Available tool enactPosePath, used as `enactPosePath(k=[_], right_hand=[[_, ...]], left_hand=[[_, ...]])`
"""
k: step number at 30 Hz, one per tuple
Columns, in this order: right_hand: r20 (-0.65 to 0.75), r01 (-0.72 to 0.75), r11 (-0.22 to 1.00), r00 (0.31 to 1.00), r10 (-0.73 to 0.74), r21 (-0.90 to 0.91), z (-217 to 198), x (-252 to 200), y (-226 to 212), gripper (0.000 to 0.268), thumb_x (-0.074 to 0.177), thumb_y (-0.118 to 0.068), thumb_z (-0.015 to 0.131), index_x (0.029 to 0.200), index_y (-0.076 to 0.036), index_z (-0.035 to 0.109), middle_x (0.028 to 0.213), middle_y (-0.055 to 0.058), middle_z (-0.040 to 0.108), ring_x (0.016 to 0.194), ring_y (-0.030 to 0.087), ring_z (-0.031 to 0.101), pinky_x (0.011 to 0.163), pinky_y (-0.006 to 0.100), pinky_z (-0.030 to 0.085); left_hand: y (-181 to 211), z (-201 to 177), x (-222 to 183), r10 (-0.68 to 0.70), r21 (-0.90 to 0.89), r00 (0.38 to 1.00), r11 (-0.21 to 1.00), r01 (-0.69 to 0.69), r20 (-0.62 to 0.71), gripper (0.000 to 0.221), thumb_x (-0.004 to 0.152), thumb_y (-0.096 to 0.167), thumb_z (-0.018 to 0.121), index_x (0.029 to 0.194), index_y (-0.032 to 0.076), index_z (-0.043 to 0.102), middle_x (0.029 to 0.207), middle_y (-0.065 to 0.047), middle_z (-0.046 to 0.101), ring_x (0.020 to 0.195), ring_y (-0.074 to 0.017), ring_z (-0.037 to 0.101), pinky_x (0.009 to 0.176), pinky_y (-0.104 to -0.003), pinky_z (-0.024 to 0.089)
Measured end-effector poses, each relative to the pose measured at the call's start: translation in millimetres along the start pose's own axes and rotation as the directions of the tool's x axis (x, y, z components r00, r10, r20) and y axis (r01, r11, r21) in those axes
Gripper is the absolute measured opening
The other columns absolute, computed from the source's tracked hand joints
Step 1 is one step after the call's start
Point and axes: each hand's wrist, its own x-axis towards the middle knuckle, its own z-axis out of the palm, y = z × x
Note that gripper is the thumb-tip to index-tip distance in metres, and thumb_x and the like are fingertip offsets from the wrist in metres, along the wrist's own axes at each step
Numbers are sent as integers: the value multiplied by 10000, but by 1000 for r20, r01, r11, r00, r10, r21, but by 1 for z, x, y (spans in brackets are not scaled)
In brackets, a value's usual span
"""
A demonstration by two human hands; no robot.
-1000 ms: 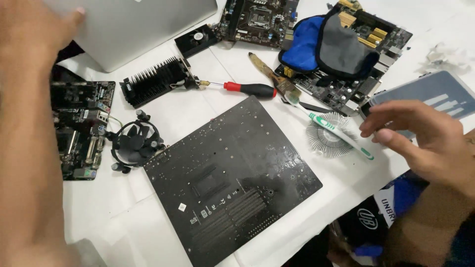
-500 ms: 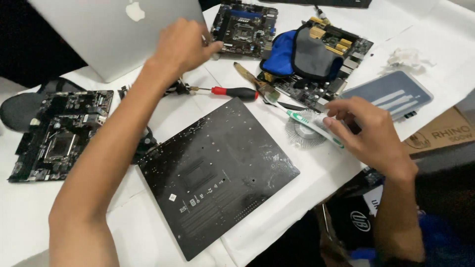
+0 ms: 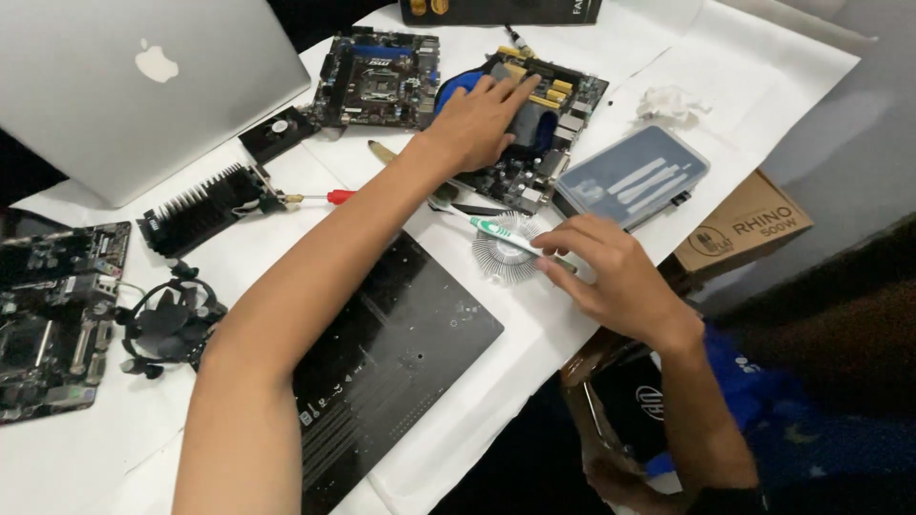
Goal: A person performs maintenance on computer hardware, cleaning a motherboard with a brush and using a screwdriver on a laptop.
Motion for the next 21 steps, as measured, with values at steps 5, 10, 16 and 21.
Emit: enactPosePath(k=[5, 10, 16, 21], right_hand=[[48, -29, 999, 998, 28, 25, -1, 0, -2, 170, 949, -65, 713, 1104, 7, 703, 1031, 130, 716, 963, 264, 658, 841, 384, 528], [-60, -34, 995, 997, 40, 90, -13, 1, 13, 164, 974, -49, 686, 1128, 5, 701, 979, 138, 733, 793, 189, 699, 695, 260, 616], [-93, -302, 904, 935, 344, 304, -38, 55, 19, 549, 1031, -158, 652, 1495, -10, 398, 1134, 149, 665, 962, 243, 671, 879, 359, 607], [122, -417, 869, 909, 399, 267, -5, 128, 43, 676, 1018, -365, 629, 1463, -4, 272, 1169, 162, 660, 831, 195, 717, 685, 320, 609]], left_hand=[[-15, 4, 26, 27, 173, 996, 985, -12, -85, 377, 891, 309, 797, 1170, 65, 732, 1450, -182, 557, 1297, -378, 528, 966, -653, 447], [-28, -51, 6, -7, 214, 867, 968, 131, -498, 245, 964, 323, 793, 1023, 87, 773, 972, -84, 704, 842, -235, 644, 762, -402, 537], [-22, -74, -22, -31, 111, 647, 978, 178, -762, 255, 1017, 359, 702, 989, 106, 690, 831, -95, 665, 690, -328, 627, 469, -448, 474], [-7, -74, -31, -281, -279, 749, 951, 133, -600, 270, 1004, 353, 642, 874, 124, 581, 820, -81, 632, 752, -345, 574, 593, -515, 445]])
